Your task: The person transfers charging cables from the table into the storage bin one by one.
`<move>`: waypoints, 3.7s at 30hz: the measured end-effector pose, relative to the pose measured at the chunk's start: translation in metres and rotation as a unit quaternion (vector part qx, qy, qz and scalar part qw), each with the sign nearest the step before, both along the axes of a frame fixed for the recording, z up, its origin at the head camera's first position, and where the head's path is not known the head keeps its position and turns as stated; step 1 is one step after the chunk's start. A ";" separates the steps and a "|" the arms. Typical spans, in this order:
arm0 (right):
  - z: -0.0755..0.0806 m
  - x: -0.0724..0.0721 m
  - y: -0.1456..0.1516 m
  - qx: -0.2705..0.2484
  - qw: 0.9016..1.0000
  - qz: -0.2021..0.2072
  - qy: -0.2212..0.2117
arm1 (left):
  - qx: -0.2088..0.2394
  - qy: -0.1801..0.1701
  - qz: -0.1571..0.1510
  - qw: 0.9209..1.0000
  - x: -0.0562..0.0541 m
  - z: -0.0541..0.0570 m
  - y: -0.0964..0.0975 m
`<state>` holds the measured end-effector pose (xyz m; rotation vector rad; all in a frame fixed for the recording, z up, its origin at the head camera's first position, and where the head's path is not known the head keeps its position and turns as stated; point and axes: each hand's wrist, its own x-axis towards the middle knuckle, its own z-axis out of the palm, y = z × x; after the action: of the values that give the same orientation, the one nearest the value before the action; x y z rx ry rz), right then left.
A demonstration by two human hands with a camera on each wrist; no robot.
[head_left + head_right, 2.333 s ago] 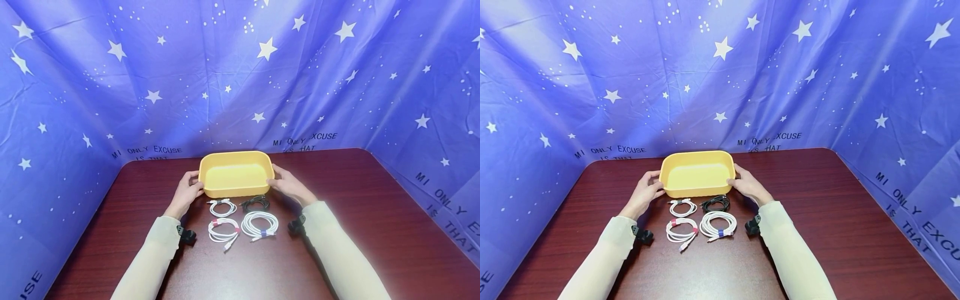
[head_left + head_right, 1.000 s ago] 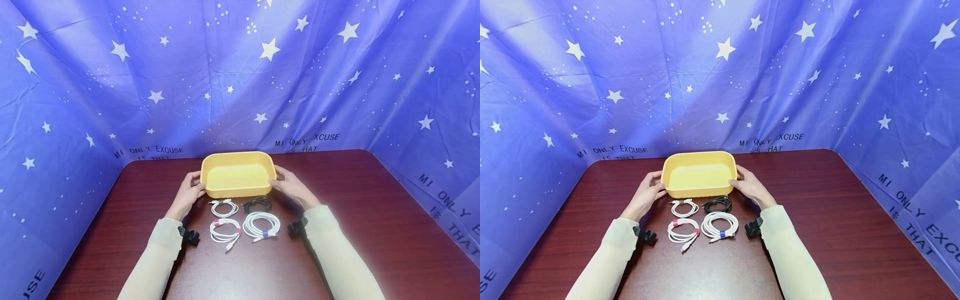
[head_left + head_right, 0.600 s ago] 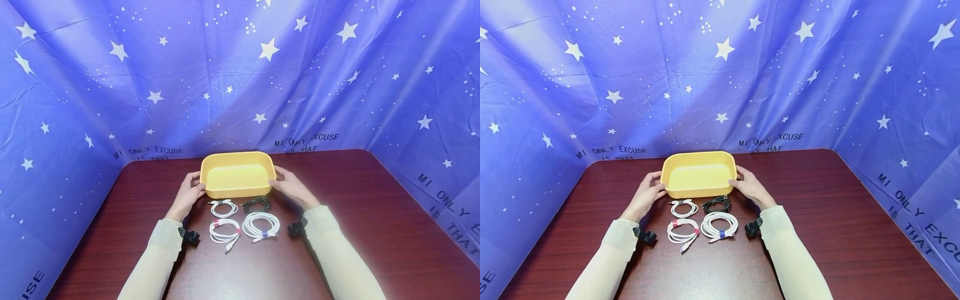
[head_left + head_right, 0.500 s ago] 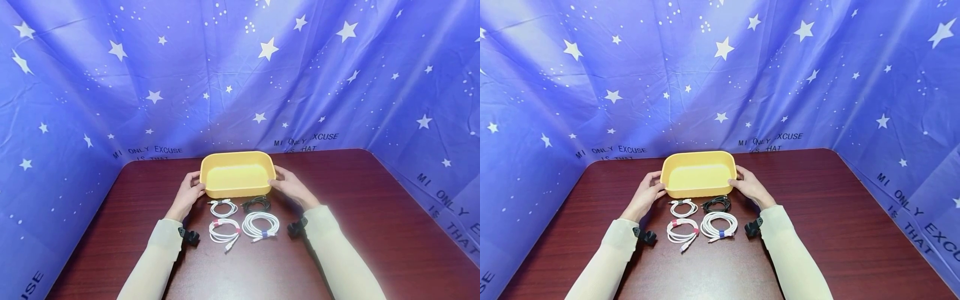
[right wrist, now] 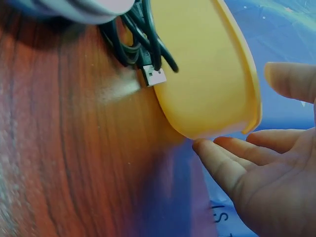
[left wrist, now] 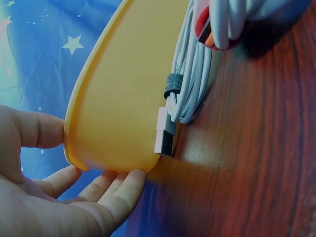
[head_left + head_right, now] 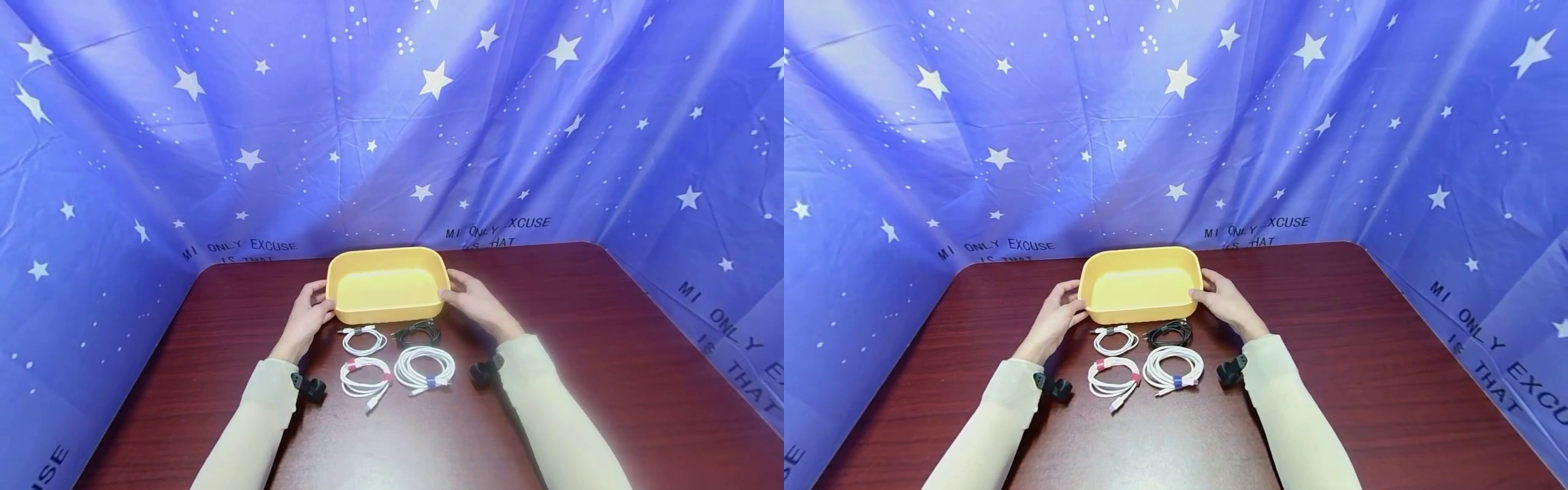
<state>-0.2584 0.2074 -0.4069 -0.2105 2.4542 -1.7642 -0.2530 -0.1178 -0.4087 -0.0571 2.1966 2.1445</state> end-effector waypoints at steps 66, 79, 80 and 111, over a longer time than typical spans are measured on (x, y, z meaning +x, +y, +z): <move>0.045 0.032 -0.031 0.171 0.970 -0.014 0.174 | 0.000 0.001 0.001 1.000 -0.002 -0.003 -0.001; 0.045 0.036 -0.036 0.207 0.961 0.016 0.184 | 0.002 0.001 -0.004 1.000 -0.004 -0.004 -0.001; 0.044 0.036 -0.036 0.210 0.960 0.019 0.185 | 0.002 0.001 -0.005 1.000 -0.004 -0.004 -0.001; 0.034 0.044 -0.051 0.262 0.939 0.088 0.205 | 0.005 0.001 -0.011 1.000 -0.001 -0.003 -0.002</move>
<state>-0.2140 0.1567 -0.3727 -0.7771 2.9650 -1.0175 -0.2543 -0.1198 -0.4115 -0.0303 2.1770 2.1461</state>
